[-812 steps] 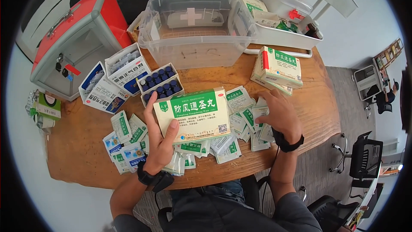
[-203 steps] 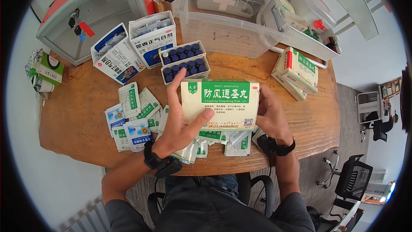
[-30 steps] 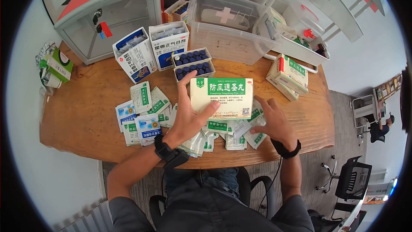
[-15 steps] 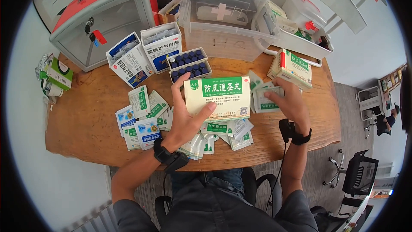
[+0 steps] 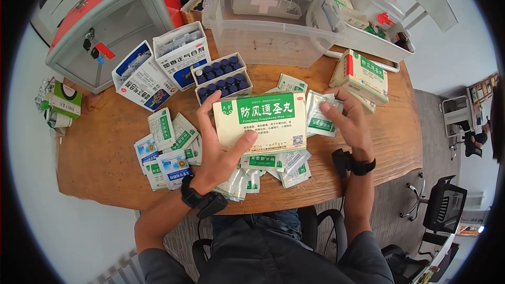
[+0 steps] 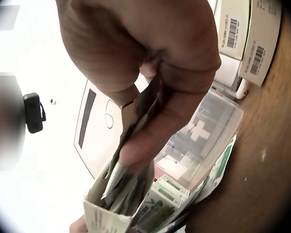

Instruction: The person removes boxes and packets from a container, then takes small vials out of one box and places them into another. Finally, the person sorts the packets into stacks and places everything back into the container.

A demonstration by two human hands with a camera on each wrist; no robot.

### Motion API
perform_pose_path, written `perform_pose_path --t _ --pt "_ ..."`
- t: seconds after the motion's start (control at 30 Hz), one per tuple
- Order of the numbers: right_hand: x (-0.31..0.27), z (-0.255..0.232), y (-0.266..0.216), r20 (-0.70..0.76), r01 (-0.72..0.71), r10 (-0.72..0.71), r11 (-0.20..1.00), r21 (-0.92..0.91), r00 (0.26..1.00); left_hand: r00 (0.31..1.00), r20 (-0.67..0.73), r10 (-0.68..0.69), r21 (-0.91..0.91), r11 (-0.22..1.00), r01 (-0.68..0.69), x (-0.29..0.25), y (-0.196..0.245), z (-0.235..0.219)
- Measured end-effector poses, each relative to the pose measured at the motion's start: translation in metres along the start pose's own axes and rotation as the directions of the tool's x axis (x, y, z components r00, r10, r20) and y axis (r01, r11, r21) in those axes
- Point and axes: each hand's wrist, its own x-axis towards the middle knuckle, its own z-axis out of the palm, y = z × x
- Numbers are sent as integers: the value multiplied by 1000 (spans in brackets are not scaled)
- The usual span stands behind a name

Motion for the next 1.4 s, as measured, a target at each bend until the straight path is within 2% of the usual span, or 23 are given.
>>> perform_pose_path --t 0.1,0.2,0.3,0.6,0.8,0.9,1.03,1.1,1.13,1.2,1.23,1.3,1.33,1.4 --pt "-3 21 -5 7 9 -10 997 75 1000 999 32 -23 -8 1000 23 -1 -2 -1" --pt "-4 32 -1 4 84 -85 988 131 996 999 42 8 -2 1000 -8 -1 -6 -2" --pt "-5 34 0 12 6 -8 980 197 1000 1000 23 1 -2 1000 -1 -2 -2 0" --pt "-11 41 3 -87 92 -89 995 28 992 990 112 81 82 993 -90 0 -8 -1" --pt "-11 51 1 -178 89 -70 991 102 982 992 97 85 68 993 -92 0 -9 2" --pt "-12 50 4 -175 23 -3 993 116 985 994 77 78 30 996 -81 -1 -9 2" --pt "-12 52 1 -173 33 -6 987 155 985 995 42 89 39 995 -91 -1 -8 2" --pt "-11 46 7 -84 17 -7 992 127 996 998 -11 54 20 998 -54 -2 -7 3" --pt "-11 42 6 -84 18 -8 992 127 996 998 -11 55 21 998 -55 -2 -5 3" --pt "-11 34 2 59 -30 28 999 44 998 1000 0 -4 -19 1000 4 -2 -1 3" --pt "-9 30 0 58 -31 28 999 43 998 1000 1 -4 -19 1000 4 -3 -1 3" --pt "-6 23 -2 178 40 -15 990 -136 984 1000 15 16 6 1000 -16 -3 -2 3" --pt "-6 22 -1 179 40 -15 990 -137 984 1000 14 16 6 1000 -16 -3 -2 2" --pt "-6 21 3 202 117 -104 992 -56 974 1000 23 16 5 1000 -16 -2 -2 1"
